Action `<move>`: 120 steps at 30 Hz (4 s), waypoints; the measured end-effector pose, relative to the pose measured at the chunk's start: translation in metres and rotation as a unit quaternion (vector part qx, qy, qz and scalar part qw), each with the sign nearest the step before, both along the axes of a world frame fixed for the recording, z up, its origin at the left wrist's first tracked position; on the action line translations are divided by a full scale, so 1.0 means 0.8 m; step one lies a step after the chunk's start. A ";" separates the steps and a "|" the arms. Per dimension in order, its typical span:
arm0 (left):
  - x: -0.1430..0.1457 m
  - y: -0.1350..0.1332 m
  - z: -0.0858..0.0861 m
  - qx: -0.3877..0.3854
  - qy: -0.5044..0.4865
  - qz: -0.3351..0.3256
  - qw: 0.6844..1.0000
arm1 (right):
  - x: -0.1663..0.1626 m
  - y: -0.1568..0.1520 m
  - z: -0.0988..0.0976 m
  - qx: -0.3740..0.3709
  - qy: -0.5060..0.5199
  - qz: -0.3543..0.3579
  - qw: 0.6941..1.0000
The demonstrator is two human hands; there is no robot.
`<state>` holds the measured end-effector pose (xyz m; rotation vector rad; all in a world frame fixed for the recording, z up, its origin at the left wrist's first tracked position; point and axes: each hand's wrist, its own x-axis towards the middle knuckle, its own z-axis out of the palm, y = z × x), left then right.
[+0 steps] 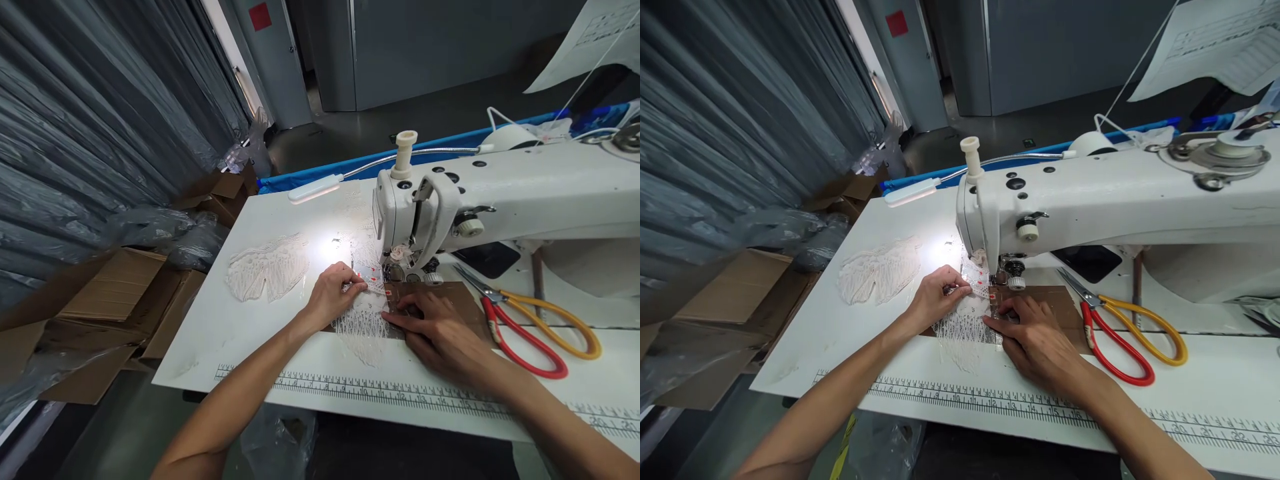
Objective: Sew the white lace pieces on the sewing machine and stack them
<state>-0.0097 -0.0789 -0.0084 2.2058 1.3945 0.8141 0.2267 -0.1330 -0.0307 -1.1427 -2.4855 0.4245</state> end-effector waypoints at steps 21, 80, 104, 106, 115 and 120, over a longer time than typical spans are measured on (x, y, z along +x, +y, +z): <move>-0.001 -0.018 0.006 0.189 0.242 -0.248 0.919 | -0.008 -0.008 0.004 0.063 -0.057 -0.007 0.996; 0.004 0.008 0.011 0.151 0.290 -0.233 0.916 | 0.015 0.032 -0.001 0.088 -0.050 0.012 0.995; 0.004 0.010 0.009 0.147 0.252 -0.225 0.930 | 0.001 0.023 0.000 0.099 -0.036 -0.031 0.994; 0.004 0.009 0.008 0.149 0.250 -0.225 0.930 | 0.003 0.026 -0.005 0.086 -0.020 -0.017 0.996; 0.008 -0.001 0.005 0.170 0.274 -0.198 0.926 | 0.005 0.029 -0.006 0.093 -0.008 -0.006 0.996; 0.011 -0.002 0.001 0.212 0.261 -0.217 0.917 | 0.004 0.029 -0.002 0.104 -0.017 -0.012 0.994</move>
